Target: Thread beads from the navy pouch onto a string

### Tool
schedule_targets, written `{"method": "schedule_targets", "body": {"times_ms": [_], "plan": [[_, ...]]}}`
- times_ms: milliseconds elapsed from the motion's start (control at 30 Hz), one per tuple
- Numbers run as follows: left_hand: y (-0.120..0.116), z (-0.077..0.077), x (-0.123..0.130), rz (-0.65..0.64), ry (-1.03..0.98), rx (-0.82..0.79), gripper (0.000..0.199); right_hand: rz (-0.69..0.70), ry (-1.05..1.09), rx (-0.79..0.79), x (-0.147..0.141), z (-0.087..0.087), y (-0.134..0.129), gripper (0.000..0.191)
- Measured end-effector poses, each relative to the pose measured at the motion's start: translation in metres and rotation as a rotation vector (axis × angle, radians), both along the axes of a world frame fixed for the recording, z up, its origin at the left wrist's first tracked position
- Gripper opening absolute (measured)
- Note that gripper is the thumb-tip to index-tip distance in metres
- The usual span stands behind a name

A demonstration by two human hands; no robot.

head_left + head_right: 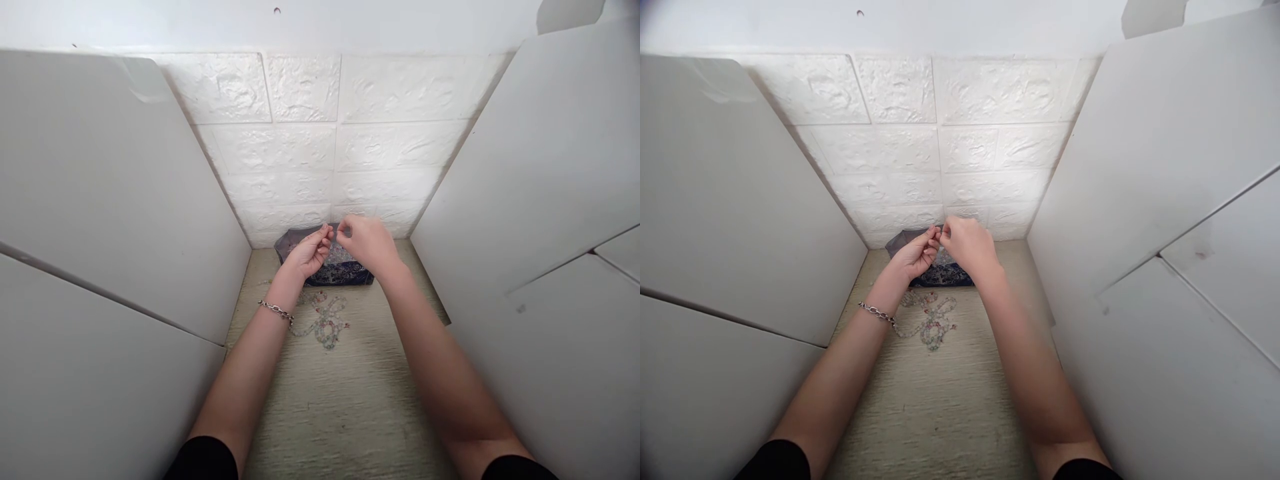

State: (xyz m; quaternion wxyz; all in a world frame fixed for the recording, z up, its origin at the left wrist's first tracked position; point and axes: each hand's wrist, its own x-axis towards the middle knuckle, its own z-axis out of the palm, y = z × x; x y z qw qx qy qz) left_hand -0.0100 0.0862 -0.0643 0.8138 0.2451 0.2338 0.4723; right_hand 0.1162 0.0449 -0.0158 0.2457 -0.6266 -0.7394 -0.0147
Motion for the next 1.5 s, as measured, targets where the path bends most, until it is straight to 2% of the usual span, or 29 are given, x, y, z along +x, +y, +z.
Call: {"method": "schedule_targets", "body": {"times_ms": [533,867,1200,1400,1500], "plan": [[-0.003,0.001,0.003,-0.035,0.039,0.048,0.009,-0.023,-0.017,-0.043,-0.001,-0.003,0.002,0.023],[-0.004,0.003,0.003,-0.021,0.051,0.029,0.009,0.044,0.037,-0.037,-0.001,-0.005,0.003,0.024],[-0.002,0.003,0.002,-0.063,0.16,0.122,0.011,0.142,0.16,-0.023,0.004,-0.01,0.007,0.023],[-0.002,0.006,-0.001,0.021,0.313,0.169,0.014,0.11,0.287,-0.056,0.01,-0.015,0.013,0.018],[-0.001,0.007,-0.002,0.05,0.31,0.148,0.014,0.162,0.416,-0.118,0.01,-0.017,0.015,0.022]]}}
